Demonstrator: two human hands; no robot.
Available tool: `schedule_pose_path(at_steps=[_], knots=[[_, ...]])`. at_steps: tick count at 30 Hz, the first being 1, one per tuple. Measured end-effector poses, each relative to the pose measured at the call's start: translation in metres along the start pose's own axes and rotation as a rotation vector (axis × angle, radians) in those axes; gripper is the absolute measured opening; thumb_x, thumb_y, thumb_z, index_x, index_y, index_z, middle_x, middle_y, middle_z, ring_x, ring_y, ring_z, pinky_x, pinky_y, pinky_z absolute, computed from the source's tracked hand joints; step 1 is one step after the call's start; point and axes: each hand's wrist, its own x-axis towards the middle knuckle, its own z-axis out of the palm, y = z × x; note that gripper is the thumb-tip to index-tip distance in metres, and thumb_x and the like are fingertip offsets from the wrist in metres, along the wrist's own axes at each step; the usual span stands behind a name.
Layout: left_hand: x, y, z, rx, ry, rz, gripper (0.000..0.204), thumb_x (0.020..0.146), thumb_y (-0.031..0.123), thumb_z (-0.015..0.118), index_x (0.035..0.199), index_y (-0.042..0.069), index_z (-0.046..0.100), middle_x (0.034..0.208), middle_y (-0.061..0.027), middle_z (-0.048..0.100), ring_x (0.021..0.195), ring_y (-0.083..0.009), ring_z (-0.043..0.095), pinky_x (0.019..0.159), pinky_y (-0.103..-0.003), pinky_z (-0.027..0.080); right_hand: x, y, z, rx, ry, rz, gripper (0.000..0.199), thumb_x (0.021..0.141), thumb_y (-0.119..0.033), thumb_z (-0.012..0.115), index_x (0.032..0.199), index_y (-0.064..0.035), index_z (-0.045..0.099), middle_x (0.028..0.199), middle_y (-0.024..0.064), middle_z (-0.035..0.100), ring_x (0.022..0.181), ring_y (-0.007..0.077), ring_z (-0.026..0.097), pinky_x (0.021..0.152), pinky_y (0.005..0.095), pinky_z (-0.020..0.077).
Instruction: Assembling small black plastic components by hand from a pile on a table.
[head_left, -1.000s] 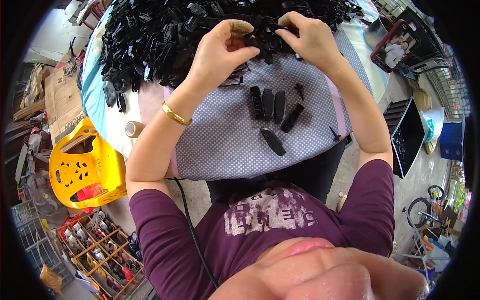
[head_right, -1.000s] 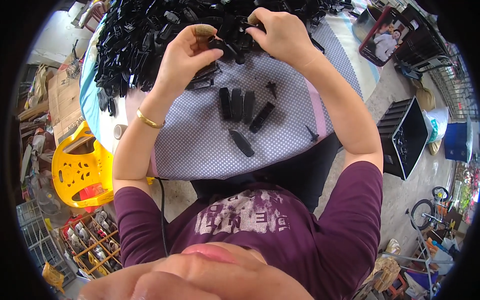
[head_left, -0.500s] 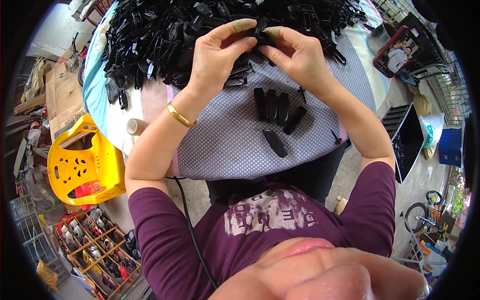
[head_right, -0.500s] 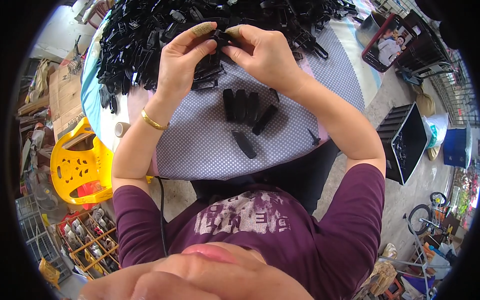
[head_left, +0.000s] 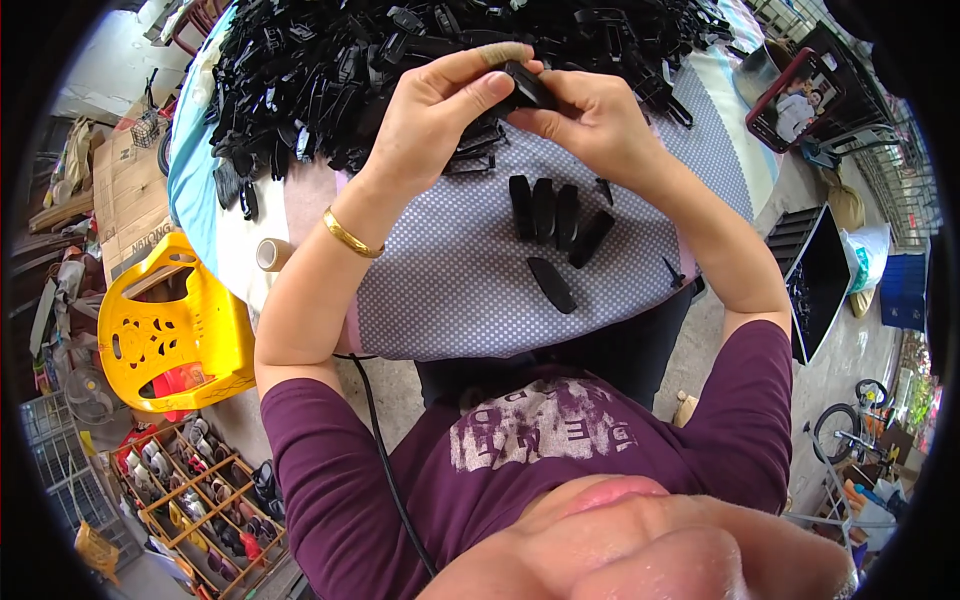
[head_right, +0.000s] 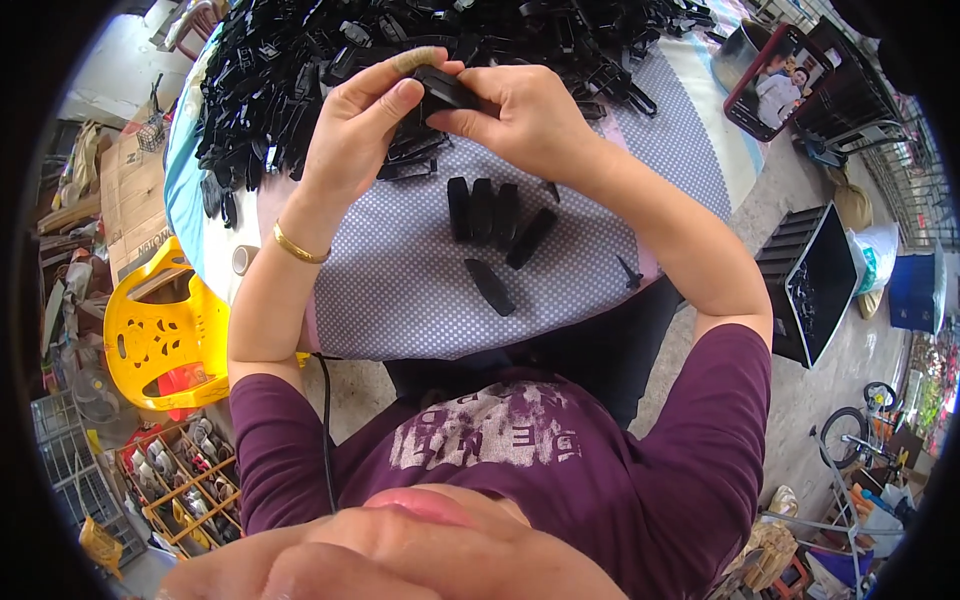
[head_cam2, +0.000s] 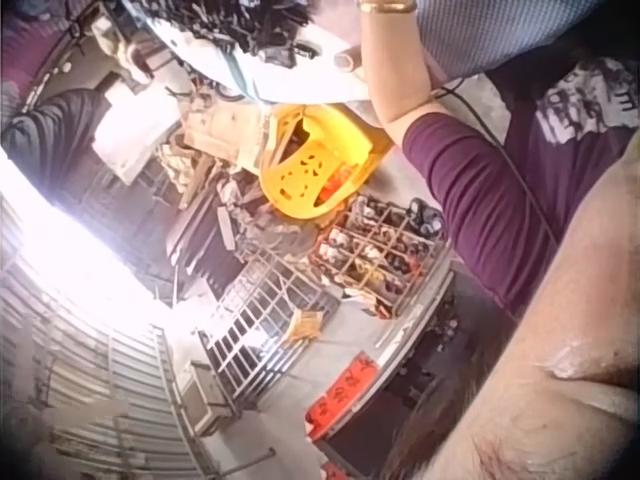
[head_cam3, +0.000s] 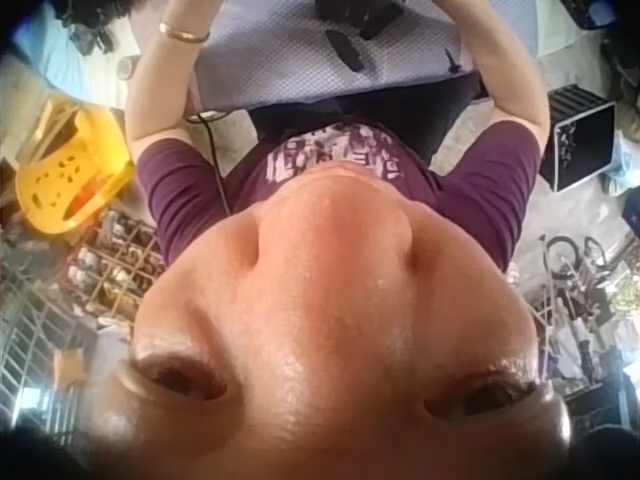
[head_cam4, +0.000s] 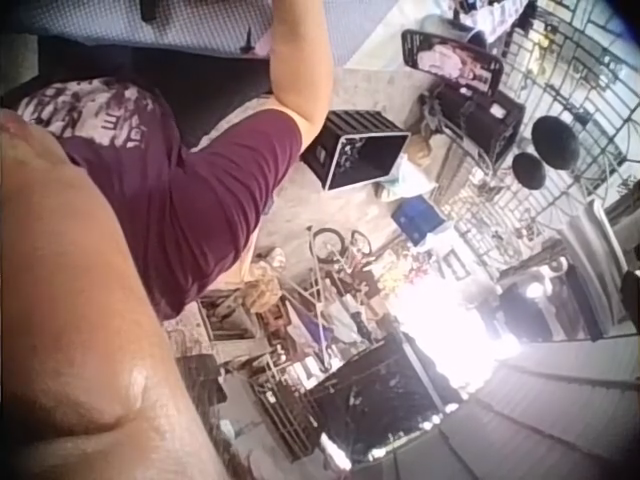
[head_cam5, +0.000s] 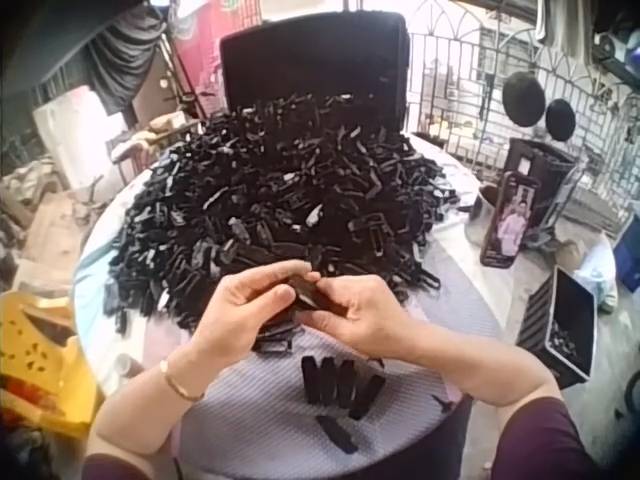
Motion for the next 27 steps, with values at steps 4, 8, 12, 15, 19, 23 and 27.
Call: schedule_pose_path(at_steps=[4, 8, 12, 15, 19, 23, 27], knots=[[-0.001, -0.001, 0.001, -0.012, -0.056, 0.050, 0.027, 0.088, 0.008, 0.057, 0.113, -0.002, 0.059, 0.104, -0.0135, 0.064, 0.097, -0.0188, 0.061, 0.090, -0.028, 0.047, -0.005, -0.010, 0.002, -0.169, 0.103, -0.173, 0.027, 0.077, -0.023, 0.071, 0.088, 0.0009, 0.066, 0.064, 0.0108, 0.060, 0.053, 0.0180, 0.056, 0.051, 0.0261, 0.0446], [0.000, -0.006, 0.001, -0.019, -0.046, 0.052, 0.026, 0.088, 0.009, 0.057, 0.112, -0.003, 0.060, 0.102, -0.0131, 0.065, 0.096, -0.0181, 0.061, 0.090, -0.028, 0.047, -0.006, -0.003, 0.003, -0.252, 0.124, -0.211, 0.029, 0.076, -0.027, 0.071, 0.087, -0.0013, 0.066, 0.066, 0.0119, 0.060, 0.055, 0.0224, 0.058, 0.053, 0.0284, 0.0465], [0.004, -0.003, -0.001, 0.024, 0.000, -0.070, 0.025, 0.087, 0.009, 0.058, 0.109, -0.001, 0.062, 0.097, -0.0092, 0.066, 0.091, -0.0130, 0.061, 0.083, -0.023, 0.048, 0.015, -0.002, -0.027, -0.484, -0.168, -0.246, 0.041, 0.071, -0.041, 0.072, 0.087, -0.0041, 0.066, 0.071, 0.0111, 0.062, 0.061, 0.0261, 0.060, 0.056, 0.0325, 0.0476], [-0.001, 0.011, 0.011, 0.268, -0.163, -0.096, 0.037, 0.085, 0.015, 0.063, 0.119, 0.001, 0.056, 0.088, -0.0086, 0.068, 0.072, -0.0067, 0.059, 0.068, -0.020, 0.049, 0.013, 0.019, -0.069, -0.368, -0.137, -0.104, 0.031, 0.077, -0.019, 0.070, 0.104, -0.0049, 0.065, 0.082, 0.0039, 0.065, 0.066, 0.0087, 0.056, 0.059, 0.0221, 0.0460], [-0.008, 0.013, 0.029, 0.593, -0.379, -0.275, 0.036, 0.080, 0.026, 0.067, 0.109, 0.004, 0.062, 0.075, -0.0109, 0.065, 0.061, -0.0140, 0.055, 0.060, -0.027, 0.046, 0.013, 0.035, -0.079, -0.431, -0.138, -0.016, 0.026, 0.079, -0.014, 0.064, 0.104, -0.0043, 0.065, 0.087, 0.0057, 0.065, 0.068, 0.0114, 0.058, 0.062, 0.0230, 0.0482], [0.007, -0.016, 0.027, 1.015, -0.139, 0.362, 0.021, 0.084, 0.022, 0.061, 0.095, 0.005, 0.066, 0.083, -0.0093, 0.061, 0.077, -0.0228, 0.054, 0.072, -0.033, 0.046, 0.010, 0.041, -0.049, -0.796, -0.022, -0.164, 0.029, 0.077, -0.018, 0.064, 0.103, -0.0049, 0.063, 0.095, 0.0104, 0.064, 0.080, 0.0250, 0.062, 0.071, 0.0316, 0.0498], [0.021, -0.024, 0.037, 1.308, -0.102, 0.254, 0.031, 0.076, 0.030, 0.068, 0.096, 0.006, 0.065, 0.086, -0.0066, 0.062, 0.083, -0.0228, 0.053, 0.075, -0.032, 0.046, 0.011, 0.046, -0.038, -0.874, 0.088, -0.088, 0.029, 0.078, -0.017, 0.062, 0.105, -0.0074, 0.062, 0.097, 0.0116, 0.064, 0.085, 0.0261, 0.062, 0.072, 0.0322, 0.0498]])
